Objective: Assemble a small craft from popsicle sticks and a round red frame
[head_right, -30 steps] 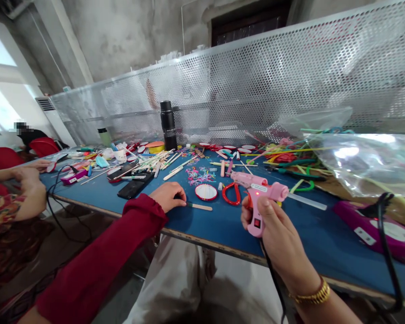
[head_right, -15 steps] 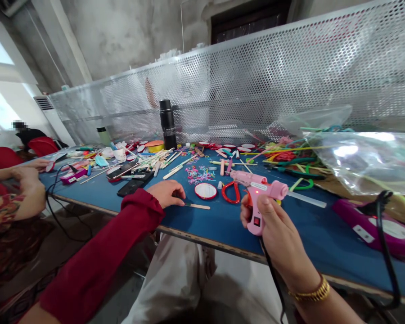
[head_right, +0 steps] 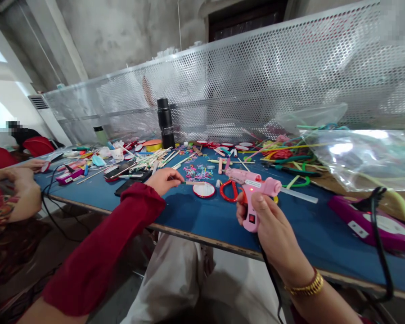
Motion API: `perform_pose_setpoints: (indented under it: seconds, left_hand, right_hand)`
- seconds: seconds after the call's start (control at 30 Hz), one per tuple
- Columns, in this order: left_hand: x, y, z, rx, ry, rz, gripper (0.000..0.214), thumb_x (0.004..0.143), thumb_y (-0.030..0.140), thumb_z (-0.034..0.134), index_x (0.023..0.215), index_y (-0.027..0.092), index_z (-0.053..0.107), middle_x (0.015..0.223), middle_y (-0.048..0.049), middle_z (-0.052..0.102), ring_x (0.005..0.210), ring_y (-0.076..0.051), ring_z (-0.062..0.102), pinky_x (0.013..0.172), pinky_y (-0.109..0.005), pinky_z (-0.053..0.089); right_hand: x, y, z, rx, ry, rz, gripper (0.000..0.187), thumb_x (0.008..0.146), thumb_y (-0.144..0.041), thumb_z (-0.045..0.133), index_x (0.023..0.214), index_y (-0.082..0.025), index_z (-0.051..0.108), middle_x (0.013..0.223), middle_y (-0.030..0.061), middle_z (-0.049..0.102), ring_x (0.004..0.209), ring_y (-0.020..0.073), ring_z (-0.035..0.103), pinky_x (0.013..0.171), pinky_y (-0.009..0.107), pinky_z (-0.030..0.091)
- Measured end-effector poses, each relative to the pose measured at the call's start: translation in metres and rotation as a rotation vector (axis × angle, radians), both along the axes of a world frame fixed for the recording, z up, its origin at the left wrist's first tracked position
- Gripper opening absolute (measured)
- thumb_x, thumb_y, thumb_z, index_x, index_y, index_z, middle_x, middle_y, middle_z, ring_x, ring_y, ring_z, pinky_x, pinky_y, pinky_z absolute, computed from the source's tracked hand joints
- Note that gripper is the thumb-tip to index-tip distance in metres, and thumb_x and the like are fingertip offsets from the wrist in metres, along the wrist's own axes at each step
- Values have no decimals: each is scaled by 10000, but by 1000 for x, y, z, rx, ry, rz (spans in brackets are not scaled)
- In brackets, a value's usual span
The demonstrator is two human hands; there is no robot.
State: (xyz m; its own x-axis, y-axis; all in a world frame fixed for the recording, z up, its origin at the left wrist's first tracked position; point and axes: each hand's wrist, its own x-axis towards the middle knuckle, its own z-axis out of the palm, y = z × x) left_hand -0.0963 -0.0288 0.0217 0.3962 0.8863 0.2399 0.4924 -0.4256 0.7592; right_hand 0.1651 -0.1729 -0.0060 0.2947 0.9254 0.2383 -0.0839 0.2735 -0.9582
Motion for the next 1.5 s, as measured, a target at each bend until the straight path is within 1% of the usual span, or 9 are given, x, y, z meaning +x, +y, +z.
perform_pose_setpoints:
  seconds: [0.1, 0.2, 0.3, 0.43, 0.53, 0.77, 1.1, 1.27, 1.5]
  left_hand:
    - [16, 8, 9, -89, -159, 51, 99, 856, 118, 659, 811, 186, 714, 677, 2, 671, 620, -128, 605, 619, -237, 461]
    - [35, 5, 13, -124, -274, 22, 71, 867, 117, 659, 831, 174, 683, 666, 24, 637, 609, -107, 596, 583, -219, 437]
    - [47, -2, 11, -157, -389, 23, 56, 854, 116, 687, 853, 166, 660, 661, 39, 625, 594, -92, 572, 568, -215, 424]
    - [46, -4, 5, -132, -471, -7, 79, 829, 140, 736, 836, 156, 660, 667, 35, 649, 597, -85, 589, 603, -223, 450]
    - [44, -2, 0, -102, -492, -18, 100, 814, 161, 760, 815, 158, 660, 655, 32, 651, 590, -85, 591, 617, -230, 465]
    - [47, 1, -8, 0, -521, -18, 209, 755, 188, 819, 861, 168, 640, 670, 39, 638, 606, -92, 588, 623, -239, 463]
    - [50, -6, -4, 7, -523, -33, 209, 745, 177, 819, 839, 167, 633, 658, 49, 610, 590, -81, 549, 589, -224, 446]
    - [50, -7, -3, 11, -525, -27, 213, 741, 167, 822, 837, 169, 632, 669, 46, 618, 596, -83, 562, 595, -227, 456]
    - [48, -5, -6, 38, -544, -38, 203, 753, 162, 805, 856, 171, 630, 686, 39, 629, 610, -90, 586, 620, -238, 471]
  right_hand:
    - [-4, -2, 3, 21, -53, -16, 599, 751, -790, 758, 792, -197, 690, 698, 30, 652, 596, 133, 567, 542, 236, 486]
    - [-9, -4, 3, 47, -104, -22, 614, 771, -803, 733, 819, -191, 704, 699, 41, 660, 584, 140, 571, 526, 248, 490]
    - [-13, -4, -1, 63, -132, -13, 630, 776, -809, 725, 840, -182, 720, 685, 43, 649, 578, 141, 564, 504, 247, 482]
    - [-13, -2, -7, 29, -90, 7, 637, 754, -806, 751, 840, -175, 729, 702, 49, 654, 600, 143, 578, 514, 243, 499]
    - [-12, -1, -8, 5, -68, 16, 651, 726, -811, 771, 831, -170, 726, 710, 55, 658, 611, 142, 584, 524, 238, 504]
    - [-12, -1, -9, 24, -168, 58, 616, 802, -790, 720, 850, -176, 729, 709, 52, 658, 603, 140, 581, 528, 244, 499]
    - [-14, -1, -6, 29, -218, 80, 630, 790, -813, 715, 829, -184, 717, 686, 38, 634, 576, 125, 560, 494, 228, 484]
    - [-14, -1, -6, 8, -190, 46, 640, 766, -819, 730, 817, -182, 703, 684, 39, 633, 579, 129, 559, 491, 235, 484]
    - [-12, -1, -5, 9, -203, 27, 631, 784, -828, 699, 811, -198, 704, 678, 50, 629, 576, 153, 561, 494, 277, 482]
